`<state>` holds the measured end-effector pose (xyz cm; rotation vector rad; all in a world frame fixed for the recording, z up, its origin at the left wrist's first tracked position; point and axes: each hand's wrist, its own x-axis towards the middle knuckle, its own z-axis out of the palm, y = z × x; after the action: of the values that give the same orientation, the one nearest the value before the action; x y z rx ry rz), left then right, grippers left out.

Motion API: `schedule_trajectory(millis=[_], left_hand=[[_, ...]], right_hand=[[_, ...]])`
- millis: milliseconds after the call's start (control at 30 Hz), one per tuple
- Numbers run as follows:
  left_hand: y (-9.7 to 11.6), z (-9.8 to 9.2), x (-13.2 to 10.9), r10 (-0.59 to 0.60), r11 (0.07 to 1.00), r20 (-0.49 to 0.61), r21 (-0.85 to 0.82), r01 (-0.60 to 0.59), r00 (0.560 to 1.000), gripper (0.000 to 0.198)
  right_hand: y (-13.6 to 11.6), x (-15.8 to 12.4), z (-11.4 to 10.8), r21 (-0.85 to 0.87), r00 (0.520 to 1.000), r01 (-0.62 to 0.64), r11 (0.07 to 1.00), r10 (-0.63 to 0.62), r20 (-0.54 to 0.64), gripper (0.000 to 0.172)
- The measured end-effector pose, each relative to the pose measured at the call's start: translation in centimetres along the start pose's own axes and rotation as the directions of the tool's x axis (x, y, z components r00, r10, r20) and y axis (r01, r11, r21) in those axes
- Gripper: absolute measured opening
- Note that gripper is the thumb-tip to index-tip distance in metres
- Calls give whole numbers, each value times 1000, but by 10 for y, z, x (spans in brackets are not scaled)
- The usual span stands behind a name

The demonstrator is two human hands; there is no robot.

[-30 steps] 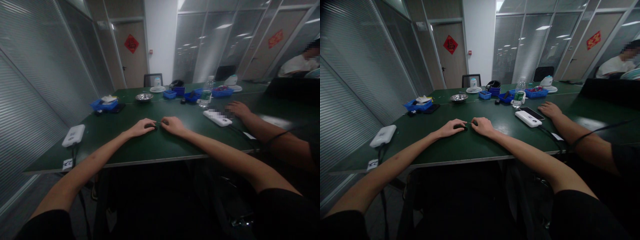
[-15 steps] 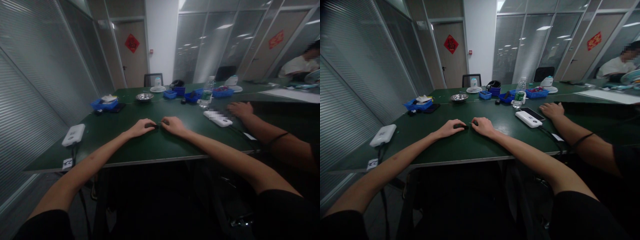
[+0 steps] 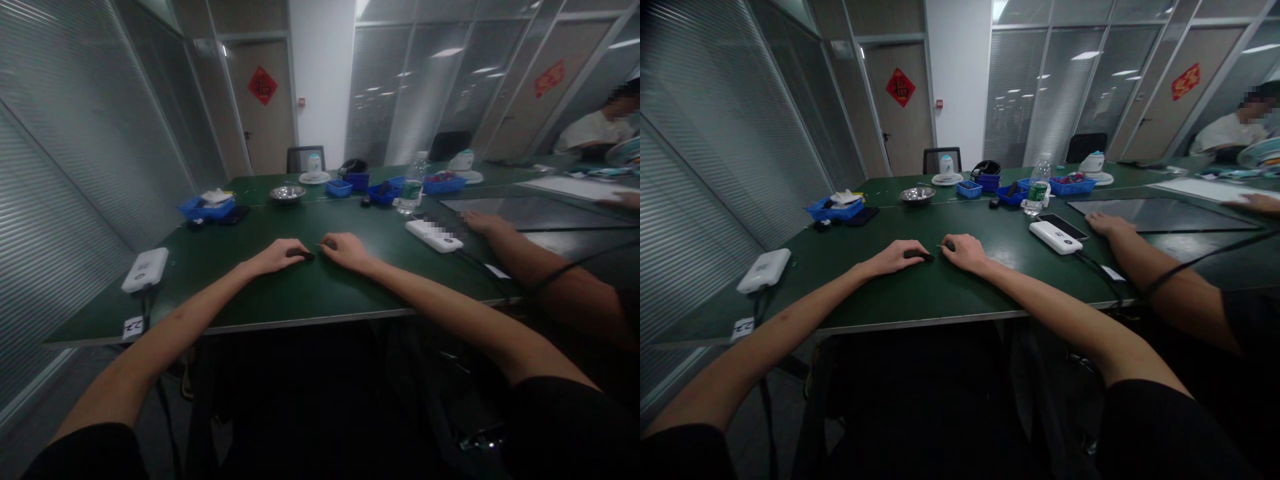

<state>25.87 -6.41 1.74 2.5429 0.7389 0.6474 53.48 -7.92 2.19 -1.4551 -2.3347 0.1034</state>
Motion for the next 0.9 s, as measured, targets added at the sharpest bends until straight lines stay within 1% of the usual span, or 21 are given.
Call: schedule_trajectory(millis=[100,167,267,333,367,433,500,533,600,667,700,733,767,800,833,867,900], left_hand=[[-13,-9,-3,-26,1000,2,16,26,1000,31],[-27,-20,-7,-78,996,-18,47,79,997,32],[-56,-44,-22,-205,973,-75,92,212,976,33],[-77,-64,-38,-314,936,-123,125,328,941,33],[-88,-75,-49,-370,910,-155,138,391,916,33],[-106,-94,-71,-487,833,-256,154,532,835,34],[-120,-110,-95,-583,744,-357,126,656,730,36],[-125,-116,-106,-613,709,-405,96,698,679,37],[-134,-124,-125,-647,647,-512,25,762,565,39],[-140,-129,-140,-645,576,-626,-23,817,437,41],[-143,-130,-145,-641,533,-666,-27,846,382,42],[-146,-132,-149,-640,487,-687,-17,873,344,41],[-148,-133,-151,-648,445,-689,4,895,325,39],[-149,-133,-152,-661,410,-677,35,911,324,38],[-149,-134,-152,-668,387,-664,74,919,335,37],[-148,-134,-151,-657,377,-663,121,918,357,37],[-146,-134,-148,-628,378,-673,175,909,391,38]], right_hand=[[0,0,-1,5,1000,6,1000,-6,1,32],[1,-1,-2,16,1000,14,1000,-14,3,32],[1,-2,-3,41,1000,21,999,-21,5,32],[2,-2,-2,46,1000,25,999,-26,4,32],[3,-2,-2,44,1000,26,999,-26,0,32],[3,-1,0,31,1000,26,999,-25,-10,31],[4,0,1,21,999,29,999,-29,-14,31],[4,0,2,15,1000,28,999,-28,-14,31],[4,1,3,9,1000,25,1000,-25,-12,31],[4,0,2,10,1000,22,1000,-22,-12,31],[3,0,2,11,1000,22,1000,-22,-11,31],[3,0,1,14,1000,24,1000,-24,-6,31],[2,0,0,16,1000,26,1000,-26,0,31],[2,0,-1,18,1000,26,1000,-26,6,32],[2,-1,-2,21,1000,25,999,-25,9,32],[1,-1,-3,25,1000,23,999,-24,10,32],[1,-1,-3,30,1000,22,999,-23,10,32]])
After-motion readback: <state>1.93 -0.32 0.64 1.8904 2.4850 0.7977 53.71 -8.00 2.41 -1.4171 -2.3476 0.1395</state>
